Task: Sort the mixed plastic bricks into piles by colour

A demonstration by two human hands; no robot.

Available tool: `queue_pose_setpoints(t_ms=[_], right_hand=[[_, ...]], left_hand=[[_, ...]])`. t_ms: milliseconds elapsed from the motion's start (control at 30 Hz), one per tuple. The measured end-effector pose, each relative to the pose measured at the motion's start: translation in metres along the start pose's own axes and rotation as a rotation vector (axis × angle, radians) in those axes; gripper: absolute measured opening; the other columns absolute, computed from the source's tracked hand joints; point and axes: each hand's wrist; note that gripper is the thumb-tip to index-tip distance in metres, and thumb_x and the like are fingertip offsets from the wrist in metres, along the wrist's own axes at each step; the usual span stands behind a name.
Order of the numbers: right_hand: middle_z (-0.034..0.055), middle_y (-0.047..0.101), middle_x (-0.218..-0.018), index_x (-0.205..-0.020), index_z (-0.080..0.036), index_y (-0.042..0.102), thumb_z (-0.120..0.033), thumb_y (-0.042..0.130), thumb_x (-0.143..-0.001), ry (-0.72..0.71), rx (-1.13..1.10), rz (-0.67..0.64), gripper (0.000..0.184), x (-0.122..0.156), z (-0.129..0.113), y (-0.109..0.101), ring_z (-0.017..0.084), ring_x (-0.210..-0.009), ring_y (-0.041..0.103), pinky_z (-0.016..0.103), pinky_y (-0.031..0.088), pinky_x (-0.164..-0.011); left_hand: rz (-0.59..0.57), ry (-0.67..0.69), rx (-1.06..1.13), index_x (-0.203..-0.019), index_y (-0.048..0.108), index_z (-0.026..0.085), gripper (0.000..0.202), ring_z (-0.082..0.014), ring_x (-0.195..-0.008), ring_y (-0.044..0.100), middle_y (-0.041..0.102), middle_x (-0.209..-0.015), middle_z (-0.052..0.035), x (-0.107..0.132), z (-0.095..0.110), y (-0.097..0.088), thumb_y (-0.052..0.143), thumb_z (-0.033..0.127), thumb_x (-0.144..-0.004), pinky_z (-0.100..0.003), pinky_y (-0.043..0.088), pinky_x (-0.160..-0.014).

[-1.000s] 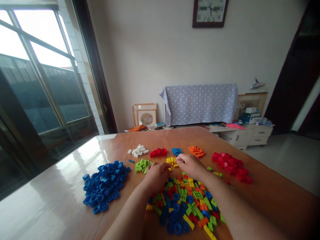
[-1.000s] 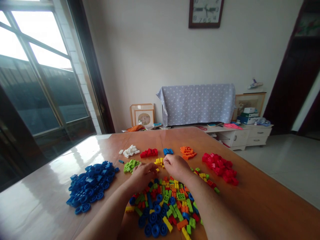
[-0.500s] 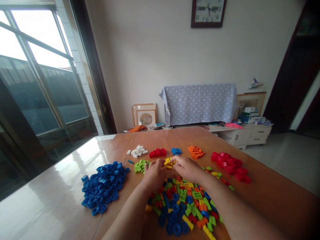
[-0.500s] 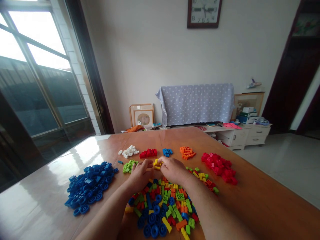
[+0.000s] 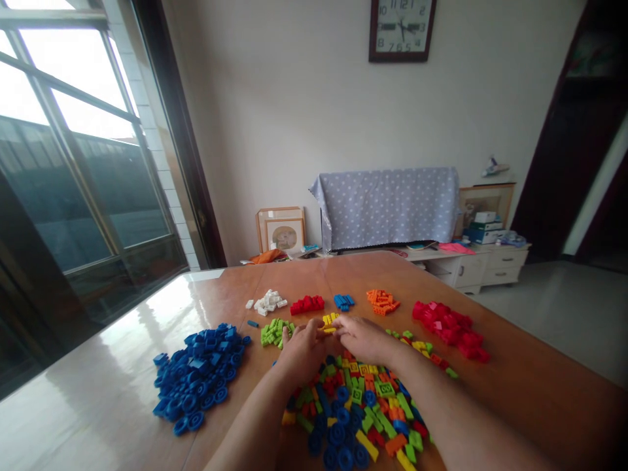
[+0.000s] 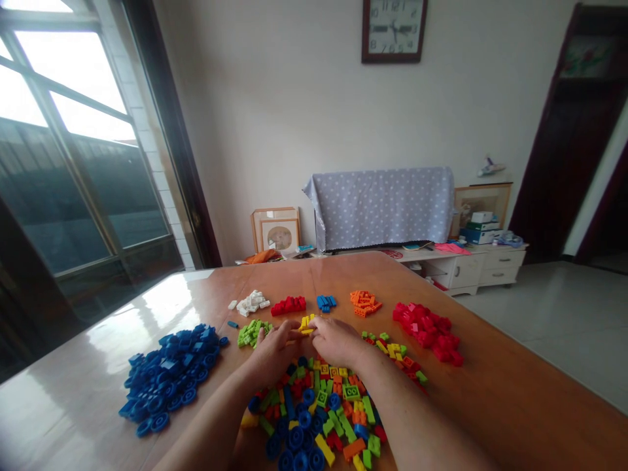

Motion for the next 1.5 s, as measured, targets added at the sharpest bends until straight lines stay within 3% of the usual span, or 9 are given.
queue_pose_setpoints(t_ms=[167,433,600,800,1033,1267,1500], right_hand=[[0.0057,0.074,-0.110,-0.113,-0.024,0.070,-0.027,0.049,-0.088,0.010,-0.019,0.069,0.032,0.001,0.006,-0.002,0.022,-0.101,0.067,0.027,0.045,-0.078],[0.0017,0.074,-0.090,-0.102,-0.025,0.071,-0.031,0.052,-0.089,0.023,-0.141,0.303,0.024,0.001,0.011,-0.014,0.017,-0.084,0.065,0.024,0.042,-0.070],[0.0002,0.068,-0.072,-0.096,-0.022,0.069,-0.036,0.050,-0.092,0.022,-0.369,0.451,0.025,-0.003,0.010,-0.021,0.016,-0.071,0.062,0.025,0.043,-0.068],[-0.0032,0.058,-0.056,-0.086,-0.018,0.067,-0.042,0.057,-0.087,0.114,-0.779,0.552,0.027,-0.006,0.010,-0.029,0.012,-0.059,0.052,0.023,0.041,-0.062],[-0.0071,0.047,-0.049,-0.083,-0.016,0.066,-0.044,0.069,-0.078,0.211,-1.218,0.581,0.029,-0.005,0.016,-0.042,0.006,-0.044,0.030,0.019,0.018,-0.042],[-0.0102,0.039,-0.045,-0.075,-0.018,0.058,-0.042,0.070,-0.078,0.288,-1.544,0.563,0.027,-0.007,0.029,-0.051,0.004,-0.037,0.027,0.019,0.020,-0.037],[-0.0107,0.035,-0.043,-0.073,-0.019,0.055,-0.042,0.066,-0.082,0.278,-1.676,0.469,0.027,-0.008,0.035,-0.053,0.004,-0.036,0.024,0.020,0.020,-0.038]], left_hand=[[0.064,0.000,-0.013,-0.122,0.056,0.025,0.037,-0.0284,-0.128,0.051,0.069,-0.123,-0.0068,-0.001,-0.002,0.000,0.044,0.023,-0.087,-0.065,0.009,-0.115],[0.220,0.144,-0.092,-0.115,0.064,0.023,0.031,-0.0264,-0.115,0.058,0.069,-0.118,-0.0078,-0.004,-0.002,-0.007,0.049,0.033,-0.090,-0.043,0.039,-0.101],[0.208,0.201,-0.046,-0.108,0.067,0.021,0.030,-0.0254,-0.110,0.059,0.069,-0.113,-0.0088,-0.001,0.003,-0.013,0.046,0.037,-0.093,-0.038,0.044,-0.094],[0.181,0.177,-0.005,-0.106,0.068,0.022,0.030,-0.0248,-0.109,0.059,0.070,-0.111,-0.0077,0.000,0.002,-0.012,0.046,0.039,-0.093,-0.036,0.044,-0.094],[0.138,0.166,-0.017,-0.103,0.069,0.022,0.030,-0.0246,-0.108,0.059,0.070,-0.110,-0.0072,-0.003,0.000,-0.011,0.045,0.039,-0.094,-0.035,0.043,-0.093],[0.152,0.153,-0.021,-0.099,0.069,0.023,0.029,-0.0244,-0.104,0.060,0.071,-0.105,-0.0070,0.000,0.003,-0.013,0.045,0.036,-0.093,-0.034,0.044,-0.089],[0.182,0.171,-0.010,-0.099,0.070,0.023,0.029,-0.0237,-0.101,0.062,0.071,-0.104,-0.0069,0.000,0.000,-0.013,0.045,0.038,-0.093,-0.034,0.044,-0.088]])
Point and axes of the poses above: each hand's wrist, its own x-axis away from the middle knuckle, its own y-axis out of the palm, z = x × y
